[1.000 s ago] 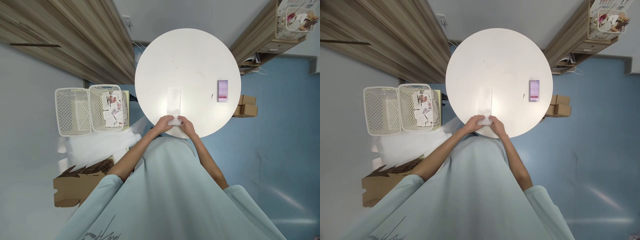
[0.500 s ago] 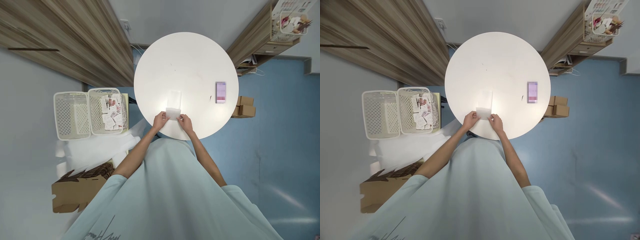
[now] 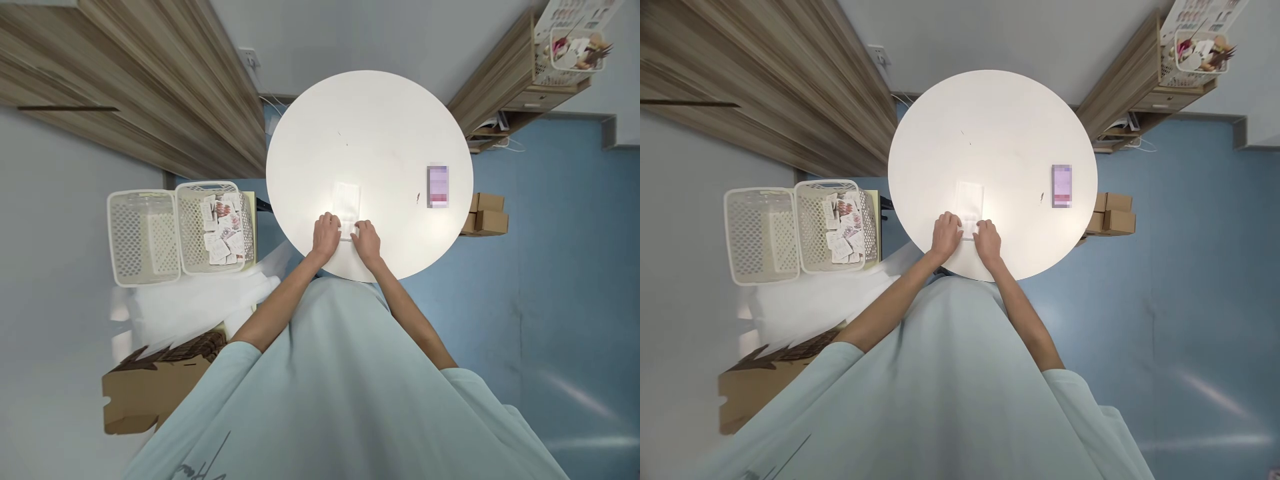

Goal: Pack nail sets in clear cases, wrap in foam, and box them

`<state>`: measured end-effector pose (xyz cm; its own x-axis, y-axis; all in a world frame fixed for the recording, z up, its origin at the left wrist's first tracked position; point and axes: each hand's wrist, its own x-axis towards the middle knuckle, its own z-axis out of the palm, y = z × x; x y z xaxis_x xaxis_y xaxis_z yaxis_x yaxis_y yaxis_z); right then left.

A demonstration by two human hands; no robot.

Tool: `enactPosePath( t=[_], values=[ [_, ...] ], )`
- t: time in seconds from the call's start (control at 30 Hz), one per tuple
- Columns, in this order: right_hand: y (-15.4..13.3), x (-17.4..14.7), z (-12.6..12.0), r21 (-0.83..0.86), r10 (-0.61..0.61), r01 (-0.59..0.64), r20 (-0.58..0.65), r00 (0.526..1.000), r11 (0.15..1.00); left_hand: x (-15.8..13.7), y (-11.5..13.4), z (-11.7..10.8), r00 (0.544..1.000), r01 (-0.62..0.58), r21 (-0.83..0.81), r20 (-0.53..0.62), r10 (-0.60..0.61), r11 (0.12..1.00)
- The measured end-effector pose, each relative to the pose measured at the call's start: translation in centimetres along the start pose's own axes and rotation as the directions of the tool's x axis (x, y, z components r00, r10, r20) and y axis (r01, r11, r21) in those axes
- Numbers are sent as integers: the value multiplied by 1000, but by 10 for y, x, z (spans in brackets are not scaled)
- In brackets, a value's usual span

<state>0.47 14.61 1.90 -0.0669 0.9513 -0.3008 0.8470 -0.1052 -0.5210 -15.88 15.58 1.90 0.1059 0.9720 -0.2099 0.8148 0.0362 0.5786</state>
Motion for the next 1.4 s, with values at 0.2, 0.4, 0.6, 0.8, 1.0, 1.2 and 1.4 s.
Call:
enactPosePath(
  t=[0.2, 0.4, 0.6, 0.8, 1.0, 1.2, 1.4],
  values=[
    [8, 8, 2, -27, -292, 296, 114, 950, 955, 15, -3, 1, 961, -238, 16, 146, 233, 971],
    [30, 7, 7, -35, -293, 301, 139, 946, 953, 8, -27, -2, 949, -230, -63, 204, 239, 971],
    [42, -31, 22, -30, -381, 384, 82, 921, 923, -32, -41, 3, 936, -261, -113, 213, 280, 959],
    [47, -59, 25, 53, -366, 365, 29, 930, 930, -59, -45, 14, 939, -204, -120, 256, 229, 972],
    [38, -50, 17, 155, -247, 248, -29, 969, 956, -47, -41, 8, 975, -95, -255, 172, 141, 962],
    [31, -33, 15, 227, -112, 122, -58, 992, 966, -23, -38, 7, 989, 100, -284, 137, -63, 953],
    [31, -11, 23, 301, -18, 50, -108, 994, 952, 0, -33, 12, 970, 238, -230, 112, -217, 944]
  ],
)
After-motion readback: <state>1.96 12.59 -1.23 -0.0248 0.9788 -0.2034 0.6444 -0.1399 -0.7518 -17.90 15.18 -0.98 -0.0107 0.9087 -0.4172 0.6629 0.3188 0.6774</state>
